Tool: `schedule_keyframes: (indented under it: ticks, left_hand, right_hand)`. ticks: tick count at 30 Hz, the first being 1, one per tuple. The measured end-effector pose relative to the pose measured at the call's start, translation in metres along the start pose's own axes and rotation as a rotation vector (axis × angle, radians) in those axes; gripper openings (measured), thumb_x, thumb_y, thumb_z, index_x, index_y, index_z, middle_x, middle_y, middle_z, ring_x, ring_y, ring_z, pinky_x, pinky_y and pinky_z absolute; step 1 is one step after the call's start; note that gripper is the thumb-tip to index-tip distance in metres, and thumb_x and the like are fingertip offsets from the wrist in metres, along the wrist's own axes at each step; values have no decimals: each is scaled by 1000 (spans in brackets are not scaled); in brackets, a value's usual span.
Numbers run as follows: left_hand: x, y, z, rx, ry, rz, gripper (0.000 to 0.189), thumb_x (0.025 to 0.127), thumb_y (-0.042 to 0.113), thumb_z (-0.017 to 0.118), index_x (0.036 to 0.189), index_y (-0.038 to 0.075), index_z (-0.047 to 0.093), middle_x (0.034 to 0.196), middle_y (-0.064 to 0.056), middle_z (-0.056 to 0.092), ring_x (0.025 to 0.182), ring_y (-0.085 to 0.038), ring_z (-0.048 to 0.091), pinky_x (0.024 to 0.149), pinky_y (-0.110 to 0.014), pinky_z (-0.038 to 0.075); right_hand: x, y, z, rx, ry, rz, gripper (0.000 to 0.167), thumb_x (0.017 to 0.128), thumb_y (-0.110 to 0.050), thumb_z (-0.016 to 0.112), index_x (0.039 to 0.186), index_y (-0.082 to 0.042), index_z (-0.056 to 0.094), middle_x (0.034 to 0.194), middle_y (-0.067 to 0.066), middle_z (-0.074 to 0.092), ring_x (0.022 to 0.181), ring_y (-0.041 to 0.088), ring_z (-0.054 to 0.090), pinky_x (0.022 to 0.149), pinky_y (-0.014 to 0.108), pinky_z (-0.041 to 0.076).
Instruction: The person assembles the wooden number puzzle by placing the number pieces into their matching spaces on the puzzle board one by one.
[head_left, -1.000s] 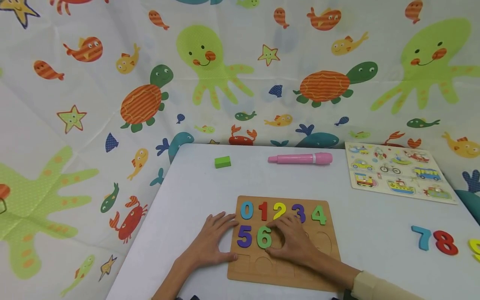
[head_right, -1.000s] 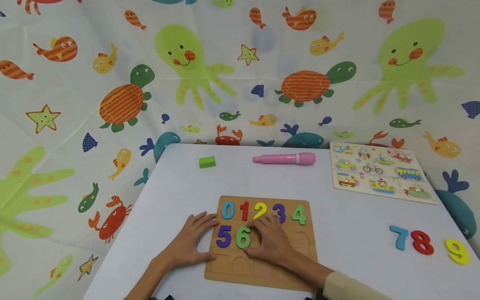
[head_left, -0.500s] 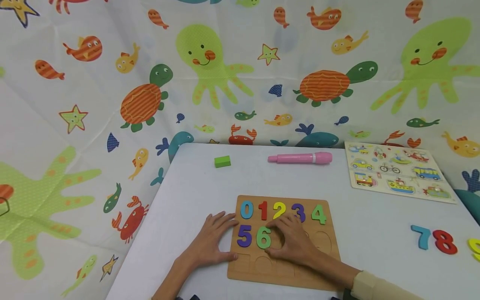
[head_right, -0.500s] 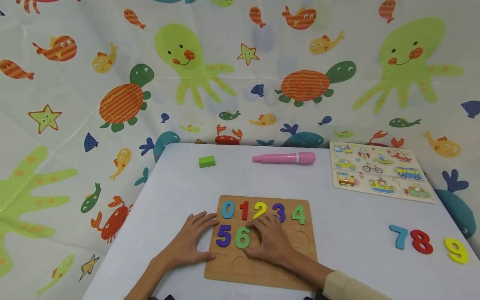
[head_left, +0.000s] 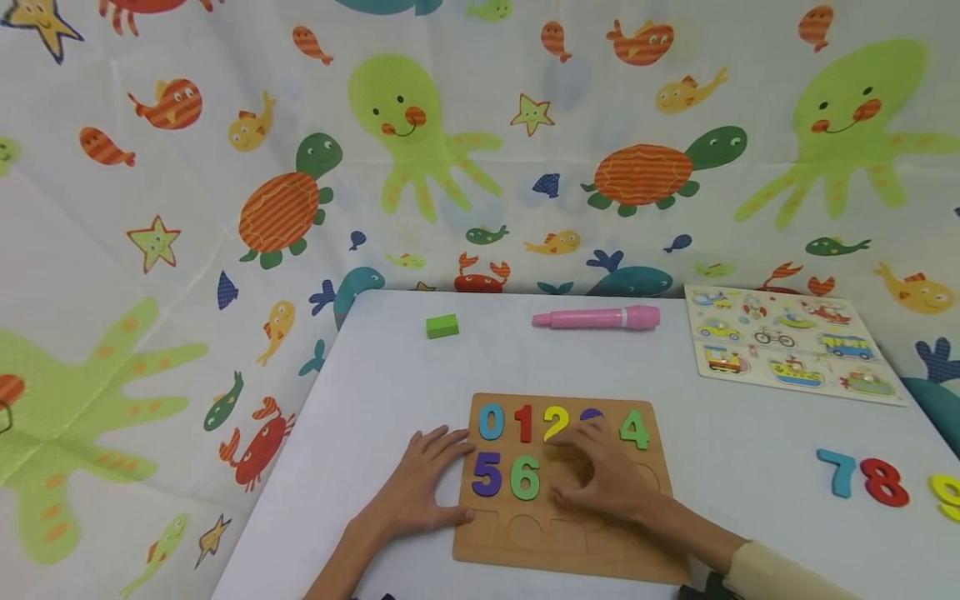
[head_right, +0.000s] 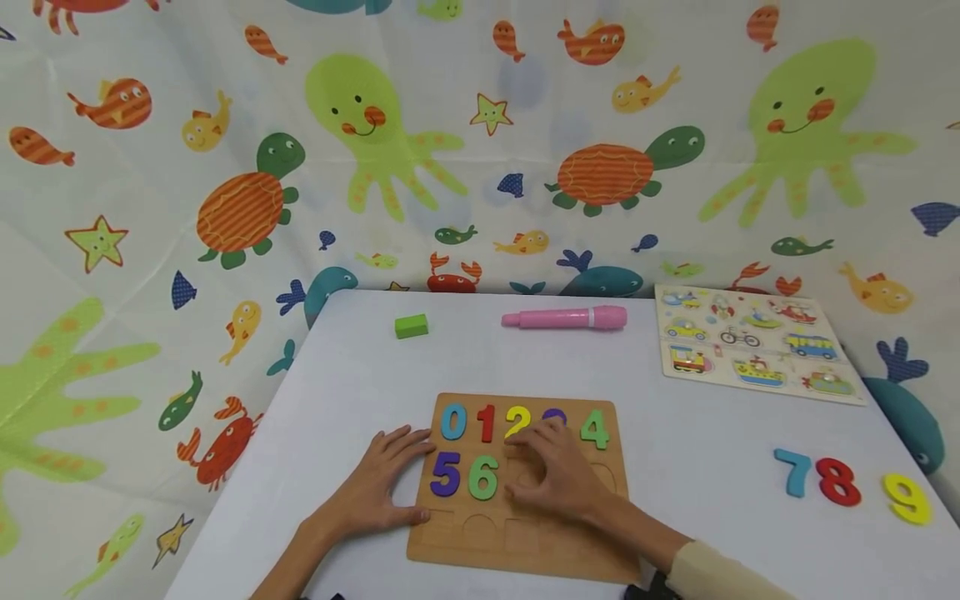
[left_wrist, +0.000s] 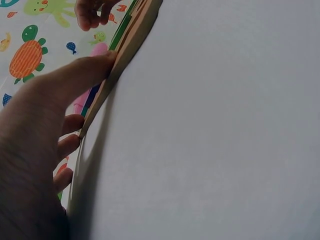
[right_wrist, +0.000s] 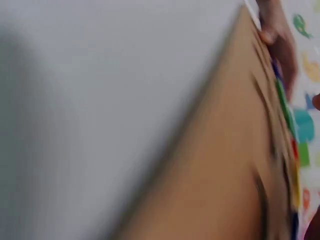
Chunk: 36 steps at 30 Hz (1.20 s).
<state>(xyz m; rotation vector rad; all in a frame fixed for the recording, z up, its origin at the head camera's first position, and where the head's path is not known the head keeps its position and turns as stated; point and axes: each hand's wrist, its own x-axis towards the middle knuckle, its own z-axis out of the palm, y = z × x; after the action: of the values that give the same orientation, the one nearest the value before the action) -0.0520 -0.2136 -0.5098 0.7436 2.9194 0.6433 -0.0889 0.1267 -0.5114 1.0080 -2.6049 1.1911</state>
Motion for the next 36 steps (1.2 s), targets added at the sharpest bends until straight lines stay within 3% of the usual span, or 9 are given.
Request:
schedule_keyframes:
  ticks: [6,12,19,22,27,33,36]
  left_hand:
    - [-2,0,3,9,-6,-10,91,74,80,61,148,29,45,157,10,32,147,-23,17,116,-57,8]
    - [-2,0,3,7,-8,-16,91,74,80,60,148,30,45,158,11,31,147,-22,16,116,-56,8]
    - [-2,0,2,8,-7,-14,92,74,80,60,148,30,44,158,11,31,147,-22,16,116,-57,8]
    - [-2,0,2,6,-9,-12,91,74,80,60,148,30,44,158,10,31,147,-22,17,116,-57,8]
    - [-1,0,1,6,-9,-6,91,75,79,61,149,29,44,158,10,31,147,-23,17,116,-58,8]
    - [0,0,0,14,-5,-2,91,75,79,60,149,29,43,158,9,31,147,-24,18,116,-58,8]
    - [1,-1,2,24,-3,-1,91,75,80,60,149,29,43,158,9,31,147,-24,18,116,-57,8]
  right_hand:
    - [-15,29,-65,-89,30,88,63,70,-26,90,126,-15,64,124,-4,58,114,16,43,89,49,48]
    - [-51,65,-139,-178,31,172,70,67,-20,93,130,-13,63,129,1,57,116,19,38,85,50,39]
    - [-109,103,-206,-286,-7,356,92,65,-28,94,142,-8,49,134,25,46,119,47,25,82,67,25]
    - [-135,119,-221,-357,-26,438,98,64,-32,94,143,-2,43,132,32,41,117,56,20,87,74,17]
    - [-167,139,-236,-460,-60,526,97,62,-37,93,135,3,43,125,38,41,115,58,20,98,76,8]
    - [-183,146,-245,-538,-138,655,98,64,-52,88,131,4,45,120,39,43,110,60,21,88,77,24]
    - [-187,147,-246,-571,-156,673,96,62,-54,88,128,4,48,119,38,46,109,61,22,83,79,29]
